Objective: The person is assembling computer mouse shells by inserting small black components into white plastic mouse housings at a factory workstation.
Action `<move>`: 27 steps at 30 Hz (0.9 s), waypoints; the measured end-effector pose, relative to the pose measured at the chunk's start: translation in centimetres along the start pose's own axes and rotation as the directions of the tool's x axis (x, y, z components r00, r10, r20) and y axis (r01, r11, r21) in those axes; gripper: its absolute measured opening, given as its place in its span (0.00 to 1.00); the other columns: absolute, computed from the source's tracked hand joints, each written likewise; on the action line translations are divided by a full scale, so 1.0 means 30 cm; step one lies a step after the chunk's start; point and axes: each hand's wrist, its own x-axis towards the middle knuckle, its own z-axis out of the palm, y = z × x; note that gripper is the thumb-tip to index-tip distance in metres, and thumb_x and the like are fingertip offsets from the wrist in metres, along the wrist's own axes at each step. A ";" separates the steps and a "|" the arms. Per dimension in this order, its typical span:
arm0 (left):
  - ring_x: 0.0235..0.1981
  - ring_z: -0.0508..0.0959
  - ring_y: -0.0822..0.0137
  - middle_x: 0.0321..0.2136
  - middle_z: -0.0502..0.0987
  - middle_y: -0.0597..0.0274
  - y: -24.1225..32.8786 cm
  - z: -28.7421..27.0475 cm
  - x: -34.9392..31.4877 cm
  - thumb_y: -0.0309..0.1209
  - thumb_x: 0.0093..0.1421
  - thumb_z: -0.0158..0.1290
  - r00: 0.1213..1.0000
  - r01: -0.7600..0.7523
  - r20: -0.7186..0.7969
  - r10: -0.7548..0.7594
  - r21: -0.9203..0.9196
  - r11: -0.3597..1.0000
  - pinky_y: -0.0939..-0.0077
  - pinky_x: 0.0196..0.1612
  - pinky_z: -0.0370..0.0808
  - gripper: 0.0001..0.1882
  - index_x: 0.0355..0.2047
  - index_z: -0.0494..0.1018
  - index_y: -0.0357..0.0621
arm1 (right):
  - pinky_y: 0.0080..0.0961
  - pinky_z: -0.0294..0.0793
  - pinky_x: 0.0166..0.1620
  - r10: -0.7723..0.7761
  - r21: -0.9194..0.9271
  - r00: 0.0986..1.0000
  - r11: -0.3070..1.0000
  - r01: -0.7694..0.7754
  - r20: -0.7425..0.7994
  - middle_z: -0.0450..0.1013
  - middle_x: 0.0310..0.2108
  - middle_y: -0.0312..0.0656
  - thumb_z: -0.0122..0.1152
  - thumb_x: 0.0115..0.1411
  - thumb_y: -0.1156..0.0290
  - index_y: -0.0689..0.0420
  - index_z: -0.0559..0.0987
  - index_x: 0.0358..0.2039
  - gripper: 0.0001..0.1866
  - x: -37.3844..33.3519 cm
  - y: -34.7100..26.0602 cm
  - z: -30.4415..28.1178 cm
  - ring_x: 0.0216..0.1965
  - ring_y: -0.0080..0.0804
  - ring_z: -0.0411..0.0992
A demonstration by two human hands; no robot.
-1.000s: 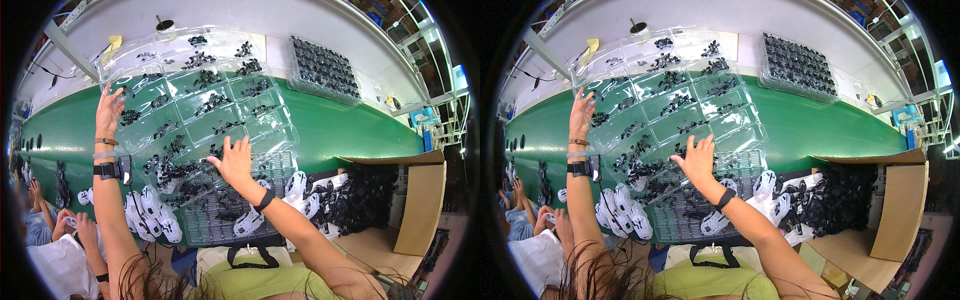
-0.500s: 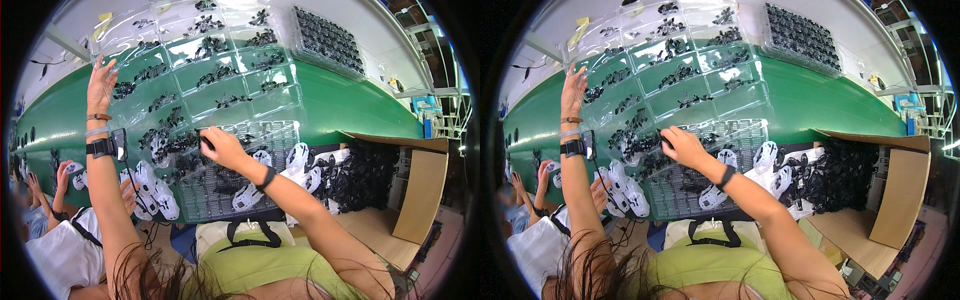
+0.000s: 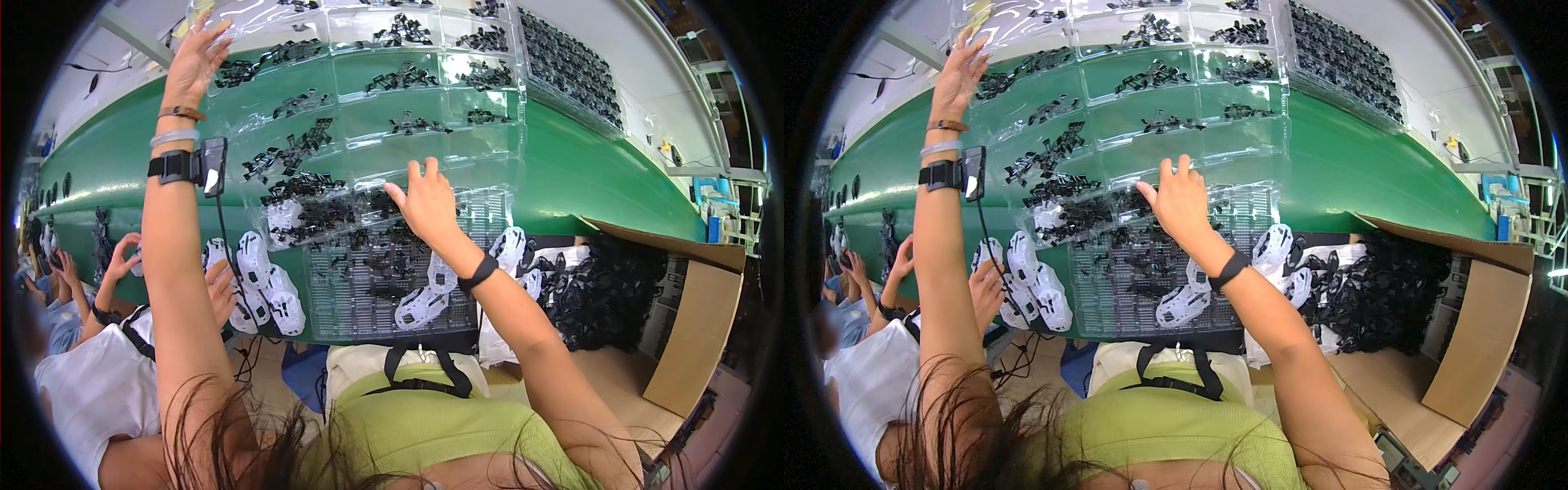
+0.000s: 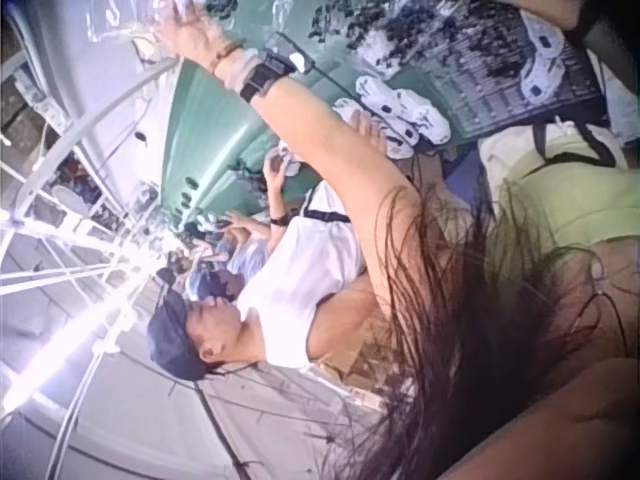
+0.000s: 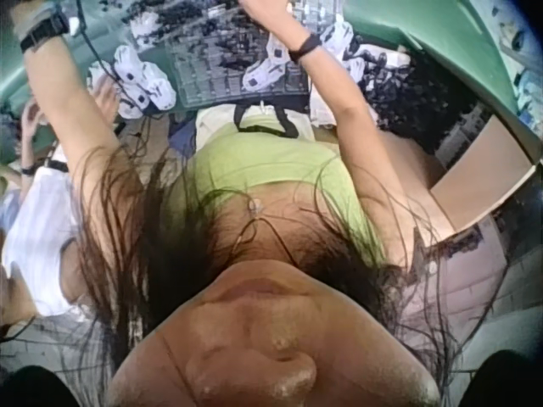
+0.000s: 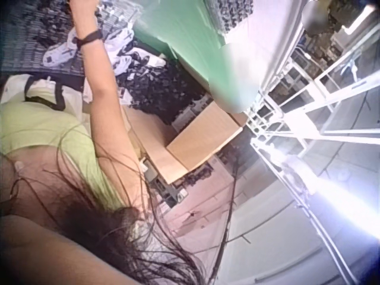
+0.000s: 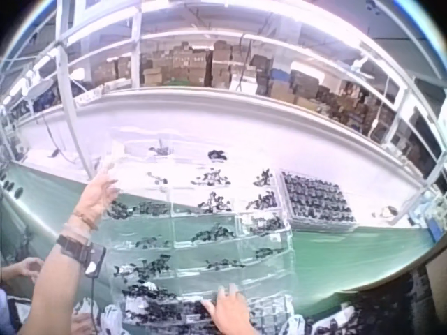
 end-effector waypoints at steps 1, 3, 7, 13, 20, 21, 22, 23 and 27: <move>0.40 0.72 0.67 0.46 0.70 0.56 0.005 0.009 0.008 0.29 0.57 0.47 1.000 0.008 -0.015 -0.008 0.014 1.000 0.81 0.39 0.71 0.30 0.58 0.51 0.44 | 0.38 0.69 0.36 0.040 0.009 0.998 0.999 -0.040 -0.043 0.60 0.39 0.56 0.58 0.51 0.57 0.66 0.66 0.36 0.24 0.005 -0.019 0.004 0.33 0.49 0.67; 0.40 0.73 0.66 0.47 0.69 0.54 0.013 0.019 0.014 0.29 0.57 0.46 0.999 0.015 -0.039 -0.014 0.026 1.000 0.81 0.38 0.72 0.30 0.58 0.49 0.43 | 0.38 0.69 0.37 0.077 0.018 0.993 0.997 -0.076 -0.088 0.60 0.39 0.56 0.59 0.50 0.57 0.66 0.65 0.36 0.25 -0.006 -0.020 0.014 0.35 0.50 0.67; 0.40 0.72 0.66 0.47 0.69 0.54 0.021 0.045 0.032 0.29 0.57 0.46 1.000 -0.012 0.000 0.012 -0.030 0.999 0.81 0.38 0.72 0.30 0.58 0.50 0.43 | 0.40 0.66 0.41 0.103 0.020 0.984 0.995 -0.101 -0.145 0.59 0.43 0.58 0.56 0.52 0.53 0.68 0.63 0.41 0.30 -0.066 0.055 0.074 0.40 0.53 0.65; 0.38 0.72 0.67 0.46 0.69 0.55 0.007 0.069 0.015 0.30 0.56 0.47 0.998 0.040 -0.037 -0.042 -0.063 0.997 0.80 0.39 0.71 0.29 0.57 0.51 0.43 | 0.41 0.62 0.45 0.177 -0.113 0.971 0.974 -0.196 -0.160 0.61 0.44 0.57 0.55 0.50 0.47 0.66 0.63 0.47 0.35 -0.003 0.031 0.112 0.44 0.52 0.63; 0.41 0.70 0.67 0.46 0.69 0.59 0.016 0.041 0.040 0.30 0.55 0.49 0.994 0.075 -0.072 -0.079 -0.058 0.996 0.77 0.43 0.68 0.32 0.58 0.51 0.46 | 0.37 0.65 0.39 -0.059 0.199 0.998 0.978 0.054 0.019 0.67 0.34 0.43 0.63 0.45 0.64 0.55 0.71 0.37 0.19 0.003 0.020 0.140 0.36 0.47 0.64; 0.44 0.68 0.66 0.47 0.68 0.59 0.006 0.067 0.050 0.30 0.54 0.50 0.992 0.084 -0.087 -0.092 -0.087 0.993 0.76 0.47 0.65 0.32 0.59 0.51 0.46 | 0.37 0.64 0.39 -0.060 0.290 0.998 0.955 0.057 0.001 0.68 0.32 0.44 0.62 0.43 0.72 0.56 0.71 0.34 0.16 0.010 0.039 0.130 0.34 0.48 0.64; 0.45 0.67 0.67 0.48 0.67 0.60 -0.003 0.084 0.041 0.31 0.54 0.50 0.990 0.091 -0.095 -0.100 -0.100 0.991 0.76 0.47 0.64 0.32 0.59 0.51 0.47 | 0.38 0.64 0.39 -0.099 0.257 0.995 0.962 0.094 0.006 0.67 0.32 0.45 0.59 0.43 0.75 0.57 0.69 0.33 0.14 0.012 0.065 0.133 0.35 0.48 0.63; 0.45 0.66 0.67 0.49 0.67 0.61 -0.006 0.100 0.032 0.31 0.54 0.49 0.990 0.091 -0.097 -0.102 -0.113 0.989 0.76 0.48 0.62 0.32 0.59 0.51 0.47 | 0.38 0.64 0.39 -0.098 0.280 0.995 0.955 0.099 -0.020 0.66 0.32 0.45 0.58 0.44 0.76 0.57 0.69 0.33 0.14 0.009 0.082 0.139 0.34 0.47 0.63; 0.33 0.65 0.74 0.35 0.67 0.70 -0.024 -0.057 0.014 0.30 0.55 0.49 0.990 0.073 -0.108 -0.094 -0.184 0.980 0.82 0.36 0.63 0.30 0.58 0.54 0.46 | 0.35 0.63 0.38 -0.004 0.511 0.996 0.858 0.048 -0.088 0.65 0.29 0.44 0.57 0.44 0.76 0.58 0.69 0.31 0.11 -0.006 0.045 0.067 0.33 0.45 0.62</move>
